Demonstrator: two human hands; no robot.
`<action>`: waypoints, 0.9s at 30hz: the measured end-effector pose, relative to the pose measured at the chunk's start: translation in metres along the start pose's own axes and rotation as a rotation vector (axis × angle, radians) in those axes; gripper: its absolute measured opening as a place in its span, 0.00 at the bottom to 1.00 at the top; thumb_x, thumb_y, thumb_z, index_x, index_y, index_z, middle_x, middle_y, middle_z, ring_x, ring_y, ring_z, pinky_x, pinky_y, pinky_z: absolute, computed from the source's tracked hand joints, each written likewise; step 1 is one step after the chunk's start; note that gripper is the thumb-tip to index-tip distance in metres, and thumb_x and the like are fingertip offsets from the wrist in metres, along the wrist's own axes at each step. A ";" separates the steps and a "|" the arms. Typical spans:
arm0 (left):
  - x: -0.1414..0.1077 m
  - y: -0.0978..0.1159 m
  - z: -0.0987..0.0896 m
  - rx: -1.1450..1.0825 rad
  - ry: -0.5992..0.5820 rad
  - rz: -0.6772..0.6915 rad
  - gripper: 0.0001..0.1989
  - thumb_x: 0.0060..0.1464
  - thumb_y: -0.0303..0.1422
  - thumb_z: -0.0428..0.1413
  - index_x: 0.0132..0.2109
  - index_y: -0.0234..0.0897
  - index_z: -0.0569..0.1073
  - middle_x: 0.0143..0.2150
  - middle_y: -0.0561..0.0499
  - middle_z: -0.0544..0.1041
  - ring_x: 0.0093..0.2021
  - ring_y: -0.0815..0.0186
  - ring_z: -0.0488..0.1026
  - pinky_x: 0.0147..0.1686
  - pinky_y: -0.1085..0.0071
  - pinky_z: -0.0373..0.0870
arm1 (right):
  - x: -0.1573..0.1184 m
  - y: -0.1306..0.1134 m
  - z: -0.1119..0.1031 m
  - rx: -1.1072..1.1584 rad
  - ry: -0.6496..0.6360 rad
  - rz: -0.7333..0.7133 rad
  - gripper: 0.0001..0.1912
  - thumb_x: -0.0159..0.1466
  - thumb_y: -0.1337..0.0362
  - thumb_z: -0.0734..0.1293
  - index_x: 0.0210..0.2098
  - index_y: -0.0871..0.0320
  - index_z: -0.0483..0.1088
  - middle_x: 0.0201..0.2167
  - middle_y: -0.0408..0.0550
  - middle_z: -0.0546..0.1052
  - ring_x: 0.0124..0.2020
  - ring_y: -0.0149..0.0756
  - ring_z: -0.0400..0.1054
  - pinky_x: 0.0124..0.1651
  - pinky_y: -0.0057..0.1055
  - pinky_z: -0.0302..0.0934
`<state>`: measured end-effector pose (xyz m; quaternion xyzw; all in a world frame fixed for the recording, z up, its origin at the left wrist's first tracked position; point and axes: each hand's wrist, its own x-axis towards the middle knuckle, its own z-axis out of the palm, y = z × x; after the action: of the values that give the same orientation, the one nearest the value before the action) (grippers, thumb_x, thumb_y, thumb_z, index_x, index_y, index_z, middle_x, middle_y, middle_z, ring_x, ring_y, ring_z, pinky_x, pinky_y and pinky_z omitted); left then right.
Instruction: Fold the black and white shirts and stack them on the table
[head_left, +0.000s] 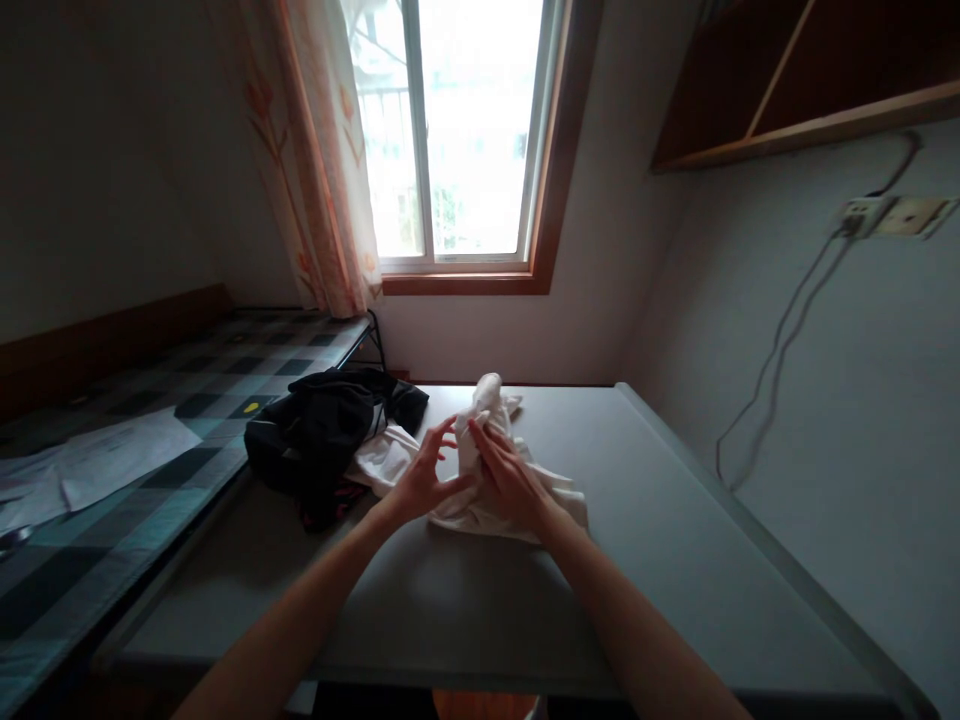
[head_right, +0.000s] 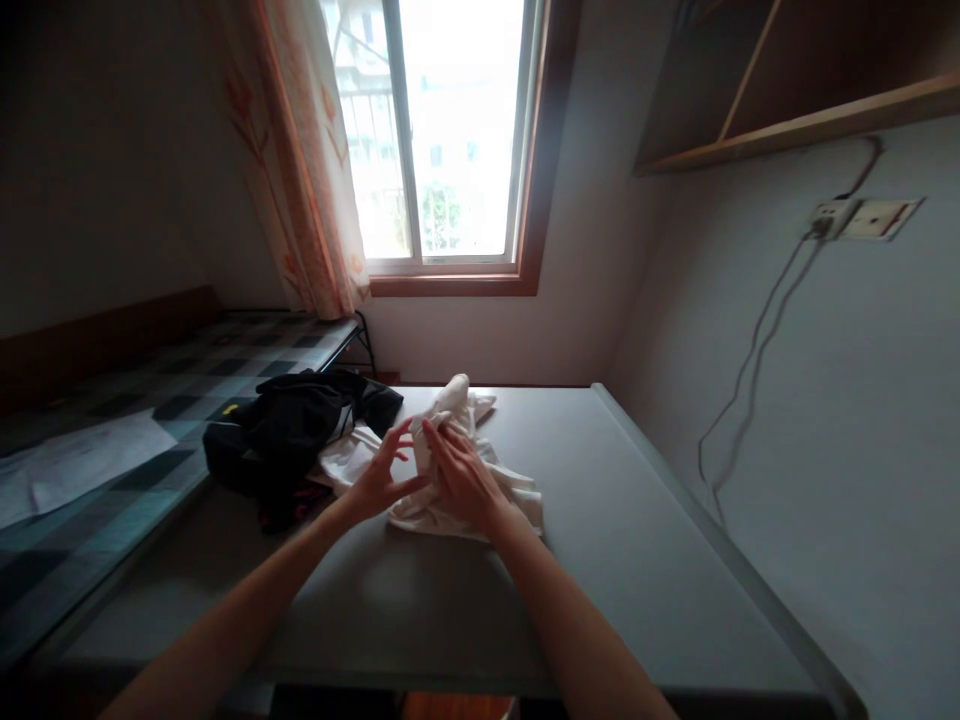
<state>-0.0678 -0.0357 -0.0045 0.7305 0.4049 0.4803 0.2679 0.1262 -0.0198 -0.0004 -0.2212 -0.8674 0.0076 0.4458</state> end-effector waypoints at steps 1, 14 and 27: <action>0.000 -0.003 0.001 0.019 0.001 -0.010 0.39 0.51 0.42 0.62 0.66 0.41 0.56 0.57 0.40 0.70 0.45 0.60 0.74 0.40 0.65 0.72 | 0.001 -0.004 0.003 0.008 -0.028 -0.017 0.39 0.66 0.72 0.55 0.72 0.51 0.33 0.65 0.53 0.62 0.67 0.46 0.53 0.63 0.50 0.57; 0.059 0.005 -0.016 0.189 0.075 -0.040 0.17 0.56 0.30 0.49 0.48 0.35 0.78 0.44 0.46 0.82 0.39 0.63 0.77 0.39 0.70 0.73 | -0.010 0.027 -0.011 -0.087 0.106 0.369 0.32 0.66 0.58 0.62 0.68 0.53 0.53 0.57 0.55 0.71 0.56 0.46 0.65 0.57 0.48 0.58; 0.135 0.125 -0.050 0.573 0.223 0.259 0.21 0.55 0.24 0.46 0.49 0.37 0.78 0.46 0.50 0.80 0.47 0.63 0.75 0.51 0.69 0.67 | -0.006 0.043 -0.042 -0.034 0.765 0.719 0.22 0.66 0.49 0.58 0.42 0.58 0.75 0.37 0.52 0.74 0.41 0.43 0.68 0.48 0.41 0.62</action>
<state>-0.0436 0.0130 0.1783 0.7645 0.4542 0.4538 -0.0575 0.1782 0.0093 0.0112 -0.4992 -0.5118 0.0647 0.6962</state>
